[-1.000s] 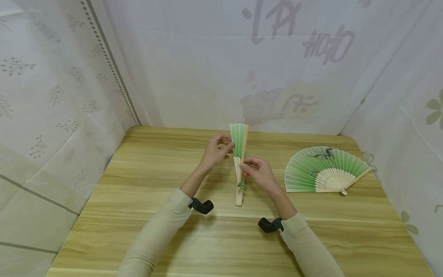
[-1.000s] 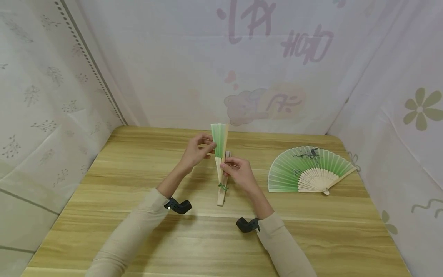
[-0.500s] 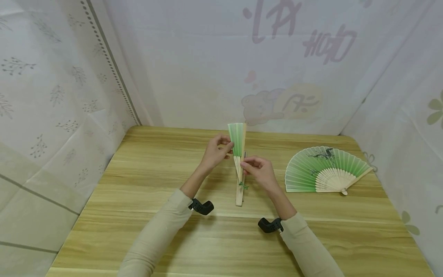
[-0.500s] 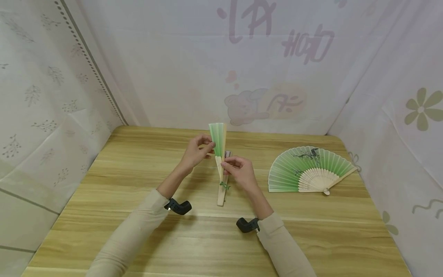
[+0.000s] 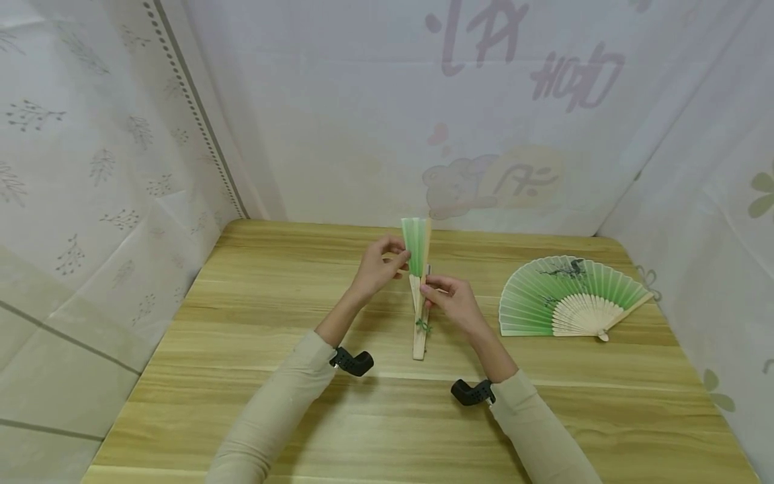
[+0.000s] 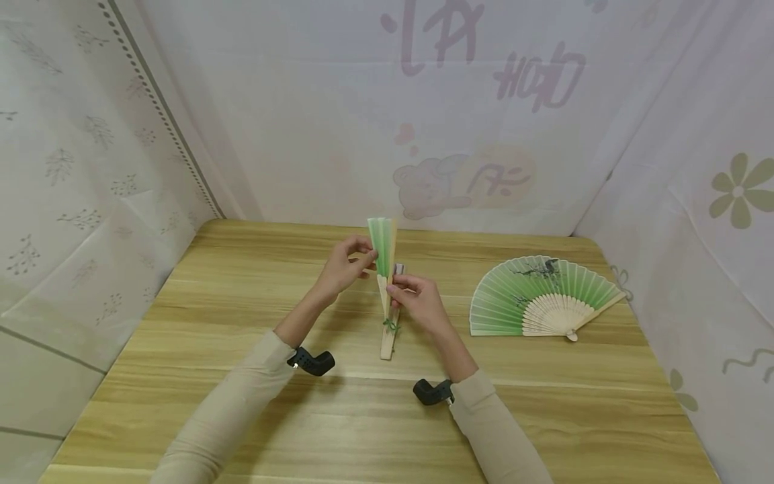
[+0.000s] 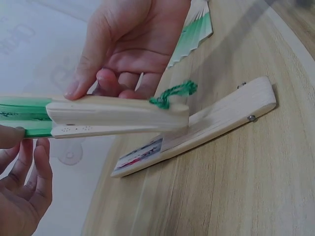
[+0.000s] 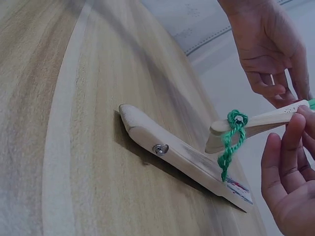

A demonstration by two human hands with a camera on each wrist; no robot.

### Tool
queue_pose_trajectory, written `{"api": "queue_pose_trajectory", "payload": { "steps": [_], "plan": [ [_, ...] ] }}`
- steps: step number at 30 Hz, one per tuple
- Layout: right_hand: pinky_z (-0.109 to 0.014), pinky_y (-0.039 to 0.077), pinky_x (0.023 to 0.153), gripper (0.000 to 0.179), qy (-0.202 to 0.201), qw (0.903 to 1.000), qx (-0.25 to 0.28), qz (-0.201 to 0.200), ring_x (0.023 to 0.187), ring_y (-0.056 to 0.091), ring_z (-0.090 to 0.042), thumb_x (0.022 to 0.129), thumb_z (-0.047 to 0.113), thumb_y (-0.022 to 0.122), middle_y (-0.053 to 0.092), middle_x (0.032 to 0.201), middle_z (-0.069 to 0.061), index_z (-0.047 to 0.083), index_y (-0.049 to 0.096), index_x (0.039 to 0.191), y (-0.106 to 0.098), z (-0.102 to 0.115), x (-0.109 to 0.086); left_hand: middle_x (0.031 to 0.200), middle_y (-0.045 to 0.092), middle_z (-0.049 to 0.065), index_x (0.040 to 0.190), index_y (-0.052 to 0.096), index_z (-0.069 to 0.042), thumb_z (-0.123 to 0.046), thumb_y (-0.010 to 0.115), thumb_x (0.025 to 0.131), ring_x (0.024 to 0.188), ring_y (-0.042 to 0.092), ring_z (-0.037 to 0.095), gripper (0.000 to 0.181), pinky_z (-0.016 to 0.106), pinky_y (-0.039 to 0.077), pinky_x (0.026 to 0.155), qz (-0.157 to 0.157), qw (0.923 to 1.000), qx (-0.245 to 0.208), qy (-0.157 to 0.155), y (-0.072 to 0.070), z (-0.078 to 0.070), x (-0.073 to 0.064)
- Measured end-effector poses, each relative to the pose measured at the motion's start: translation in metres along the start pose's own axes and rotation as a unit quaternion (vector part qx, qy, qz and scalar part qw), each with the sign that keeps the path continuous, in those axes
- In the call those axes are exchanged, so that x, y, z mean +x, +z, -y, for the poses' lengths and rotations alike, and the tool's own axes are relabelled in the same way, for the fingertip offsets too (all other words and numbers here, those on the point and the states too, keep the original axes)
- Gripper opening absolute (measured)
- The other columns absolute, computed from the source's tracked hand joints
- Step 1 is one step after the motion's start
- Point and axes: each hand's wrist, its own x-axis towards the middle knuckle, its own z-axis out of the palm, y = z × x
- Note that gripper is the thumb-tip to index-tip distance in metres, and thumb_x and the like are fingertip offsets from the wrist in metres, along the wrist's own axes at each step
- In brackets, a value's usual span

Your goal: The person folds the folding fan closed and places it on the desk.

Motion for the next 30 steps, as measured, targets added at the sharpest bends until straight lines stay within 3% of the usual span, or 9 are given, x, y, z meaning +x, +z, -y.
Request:
{"api": "queue_pose_trajectory", "payload": {
  "steps": [4, 8, 11, 15, 17, 24, 30],
  "plan": [
    [-0.035, 0.058, 0.075, 0.026, -0.004, 1.0, -0.006, 0.002, 0.076, 0.065, -0.018, 0.1, 0.003, 0.066, 0.065, 0.105, -0.017, -0.011, 0.066, 0.121, 0.0, 0.001, -0.001, 0.102, 0.063, 0.016, 0.112, 0.062, 0.002, -0.004, 0.062, 0.102, 0.08, 0.07, 0.034, 0.012, 0.055, 0.059, 0.07, -0.002, 0.9999, 0.012, 0.005, -0.001, 0.0, 0.0],
    [-0.042, 0.059, 0.078, 0.026, -0.008, 0.9998, -0.018, 0.002, 0.078, 0.066, -0.023, 0.099, 0.004, 0.067, 0.065, 0.107, -0.017, -0.011, 0.067, 0.12, 0.0, 0.002, -0.002, 0.102, 0.064, 0.019, 0.114, 0.062, 0.004, -0.005, 0.063, 0.101, 0.075, 0.069, 0.022, 0.016, 0.039, 0.061, 0.064, 0.003, 0.9999, 0.01, 0.006, -0.001, -0.003, -0.001],
    [-0.04, 0.059, 0.078, 0.026, -0.011, 0.9997, -0.023, 0.004, 0.079, 0.066, -0.024, 0.1, 0.005, 0.067, 0.065, 0.107, -0.018, -0.011, 0.067, 0.12, 0.0, 0.002, -0.001, 0.103, 0.064, 0.021, 0.116, 0.062, 0.005, -0.005, 0.062, 0.102, 0.079, 0.07, 0.033, 0.017, 0.041, 0.061, 0.065, 0.01, 0.9999, -0.003, 0.003, -0.001, -0.001, -0.002],
    [-0.038, 0.059, 0.077, 0.026, -0.013, 0.9995, -0.028, -0.002, 0.081, 0.065, -0.03, 0.1, 0.007, 0.067, 0.066, 0.108, -0.019, -0.01, 0.068, 0.12, 0.001, 0.004, 0.0, 0.105, 0.065, 0.019, 0.12, 0.063, 0.003, -0.01, 0.059, 0.105, 0.091, 0.068, 0.049, 0.02, 0.061, 0.057, 0.075, 0.028, 0.9993, -0.022, -0.01, 0.0, 0.006, -0.003],
    [-0.041, 0.059, 0.077, 0.026, -0.012, 0.9993, -0.034, -0.007, 0.082, 0.064, -0.033, 0.1, 0.008, 0.067, 0.067, 0.108, -0.02, -0.008, 0.069, 0.119, 0.001, 0.004, 0.001, 0.107, 0.065, 0.019, 0.123, 0.062, 0.003, -0.013, 0.057, 0.106, 0.093, 0.068, 0.048, 0.024, 0.063, 0.055, 0.078, 0.039, 0.9988, -0.027, -0.015, 0.0, 0.007, -0.005],
    [-0.037, 0.059, 0.076, 0.025, -0.01, 0.9994, -0.026, -0.021, 0.079, 0.065, -0.022, 0.099, 0.009, 0.069, 0.068, 0.106, -0.019, -0.008, 0.069, 0.118, 0.0, 0.003, 0.002, 0.114, 0.065, 0.018, 0.126, 0.06, 0.001, -0.018, 0.065, 0.103, 0.095, 0.069, 0.041, 0.03, 0.051, 0.06, 0.076, 0.066, 0.9975, -0.012, -0.019, 0.001, 0.006, -0.008],
    [-0.043, 0.059, 0.079, 0.022, -0.017, 0.9994, -0.018, -0.025, 0.081, 0.065, -0.03, 0.098, 0.01, 0.071, 0.068, 0.1, -0.015, -0.007, 0.07, 0.113, 0.0, 0.001, 0.001, 0.114, 0.062, 0.019, 0.122, 0.059, 0.004, -0.014, 0.067, 0.101, 0.096, 0.066, 0.05, 0.029, 0.056, 0.058, 0.079, 0.07, 0.997, -0.014, -0.03, 0.0, 0.007, -0.008]
  ]
}}
